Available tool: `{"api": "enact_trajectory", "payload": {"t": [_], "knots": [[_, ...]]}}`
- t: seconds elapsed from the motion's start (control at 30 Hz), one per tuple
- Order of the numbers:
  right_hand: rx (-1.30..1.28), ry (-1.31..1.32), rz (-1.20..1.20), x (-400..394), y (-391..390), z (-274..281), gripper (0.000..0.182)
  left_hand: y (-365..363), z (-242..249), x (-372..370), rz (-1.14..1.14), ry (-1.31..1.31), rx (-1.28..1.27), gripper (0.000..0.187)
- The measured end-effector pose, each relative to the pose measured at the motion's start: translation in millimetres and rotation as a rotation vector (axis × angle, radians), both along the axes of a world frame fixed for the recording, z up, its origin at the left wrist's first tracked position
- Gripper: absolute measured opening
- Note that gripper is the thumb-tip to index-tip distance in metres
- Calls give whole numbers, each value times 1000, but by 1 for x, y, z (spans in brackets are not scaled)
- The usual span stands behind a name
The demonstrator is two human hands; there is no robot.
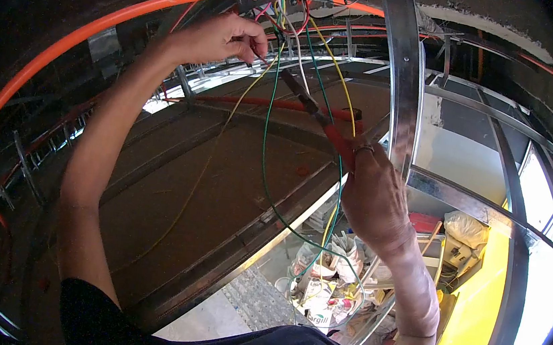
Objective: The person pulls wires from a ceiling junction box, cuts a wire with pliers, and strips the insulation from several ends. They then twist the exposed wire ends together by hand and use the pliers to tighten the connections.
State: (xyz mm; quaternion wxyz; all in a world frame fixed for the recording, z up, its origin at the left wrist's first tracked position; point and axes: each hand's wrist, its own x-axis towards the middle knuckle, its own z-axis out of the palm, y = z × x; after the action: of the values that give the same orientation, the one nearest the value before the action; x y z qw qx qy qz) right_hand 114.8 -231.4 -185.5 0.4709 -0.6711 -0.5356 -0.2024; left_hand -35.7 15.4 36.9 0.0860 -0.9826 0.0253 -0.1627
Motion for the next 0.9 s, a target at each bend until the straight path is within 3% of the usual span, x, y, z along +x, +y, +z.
{"api": "enact_trajectory", "payload": {"t": [0.07, 0.13, 0.2, 0.27, 0.37, 0.53, 0.67, 0.8, 0.9], "knots": [[66, 0, 50, 6, 8, -9, 21, 1, -7, 2, -1, -25, 56, 11], [-66, 221, 190, 17, 15, -18, 19, -7, -11, 3, -4, -53, 117, 13], [-27, 252, 265, 31, 28, -25, 22, -16, -17, 2, -8, -180, 333, 16], [-129, 529, 476, 25, 28, -12, 25, -13, -23, 0, -44, -220, 315, 16], [-164, 672, 678, 27, 35, -15, 28, -6, -25, -5, -65, -295, 359, 16], [-201, 762, 810, 16, 38, -2, 29, -1, -25, -3, -92, -326, 246, 15], [-240, 828, 838, 16, 44, 4, 44, 0, -22, 0, -110, -315, 258, 15], [-266, 801, 826, 19, 44, 11, 45, -5, -20, 0, -40, -265, 272, 19], [-268, 805, 833, 20, 43, 15, 33, -3, -19, 2, -47, -237, 227, 17]]}}
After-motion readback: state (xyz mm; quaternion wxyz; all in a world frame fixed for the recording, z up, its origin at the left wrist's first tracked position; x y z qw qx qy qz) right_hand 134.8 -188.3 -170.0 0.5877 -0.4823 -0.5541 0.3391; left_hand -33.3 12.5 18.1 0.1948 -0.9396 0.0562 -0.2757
